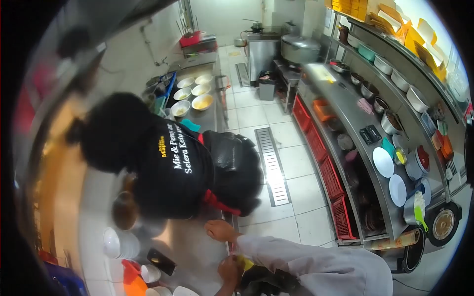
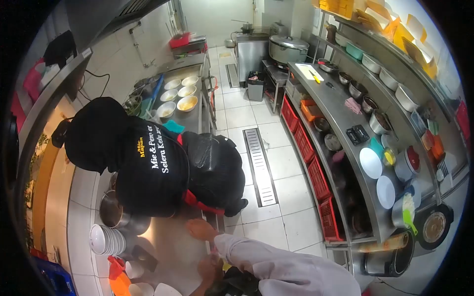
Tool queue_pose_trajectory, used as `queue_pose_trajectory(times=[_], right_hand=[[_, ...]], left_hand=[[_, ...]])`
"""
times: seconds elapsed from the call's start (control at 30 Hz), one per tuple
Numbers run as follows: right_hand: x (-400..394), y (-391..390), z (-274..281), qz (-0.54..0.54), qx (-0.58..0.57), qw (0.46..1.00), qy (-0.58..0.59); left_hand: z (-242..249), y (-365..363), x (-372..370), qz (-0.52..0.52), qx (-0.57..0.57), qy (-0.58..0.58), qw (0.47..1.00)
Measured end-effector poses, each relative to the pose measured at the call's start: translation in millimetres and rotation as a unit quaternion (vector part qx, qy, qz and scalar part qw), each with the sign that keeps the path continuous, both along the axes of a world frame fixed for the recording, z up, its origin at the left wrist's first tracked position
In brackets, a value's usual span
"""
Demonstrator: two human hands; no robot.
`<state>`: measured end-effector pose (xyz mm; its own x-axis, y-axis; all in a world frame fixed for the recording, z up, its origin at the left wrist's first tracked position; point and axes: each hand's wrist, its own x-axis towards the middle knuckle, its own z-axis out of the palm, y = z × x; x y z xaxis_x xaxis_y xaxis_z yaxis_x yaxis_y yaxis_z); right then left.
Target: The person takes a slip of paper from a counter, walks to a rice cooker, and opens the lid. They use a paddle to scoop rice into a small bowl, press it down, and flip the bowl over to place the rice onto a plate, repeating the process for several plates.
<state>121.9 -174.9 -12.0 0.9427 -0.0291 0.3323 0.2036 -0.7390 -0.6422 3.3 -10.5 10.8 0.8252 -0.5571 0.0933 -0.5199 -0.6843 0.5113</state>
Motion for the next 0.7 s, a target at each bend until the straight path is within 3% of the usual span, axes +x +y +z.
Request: queue_pose_trajectory(times=[0.23,0.3,0.47,0.5,0.57,0.7], right_hand=[[-0.3,0.0,-17.0,-0.005,0.013,1.0,0.003],[2.4,5.7,-39.7,-0.026,0.047,0.996,-0.069],[-1.4,-3.9,-21.8,-0.005,0.065,0.998,-0.002],[-1.1,-4.6,-3.5,-0.006,0.066,0.998,0.022],[2.4,-2.3,-4.2,-0.006,0.064,0.997,-0.035],[9.3,-2.8,-2.2,-0.007,-0.006,1.0,-0.013]], left_hand=[[7.3,-4.7,-0.9,0.0,0.012,-0.018,1.0],[12.6,-4.8,-2.7,0.001,0.015,0.026,1.0],[2.6,-1.1,-1.0,-0.008,0.018,0.056,0.998],[8.7,-0.1,-3.9,0.041,0.022,0.06,0.997],[17.5,-0.4,1.0,-0.016,0.025,0.072,0.997],[12.5,1.1,5.2,-0.016,0.008,0.065,0.998]])
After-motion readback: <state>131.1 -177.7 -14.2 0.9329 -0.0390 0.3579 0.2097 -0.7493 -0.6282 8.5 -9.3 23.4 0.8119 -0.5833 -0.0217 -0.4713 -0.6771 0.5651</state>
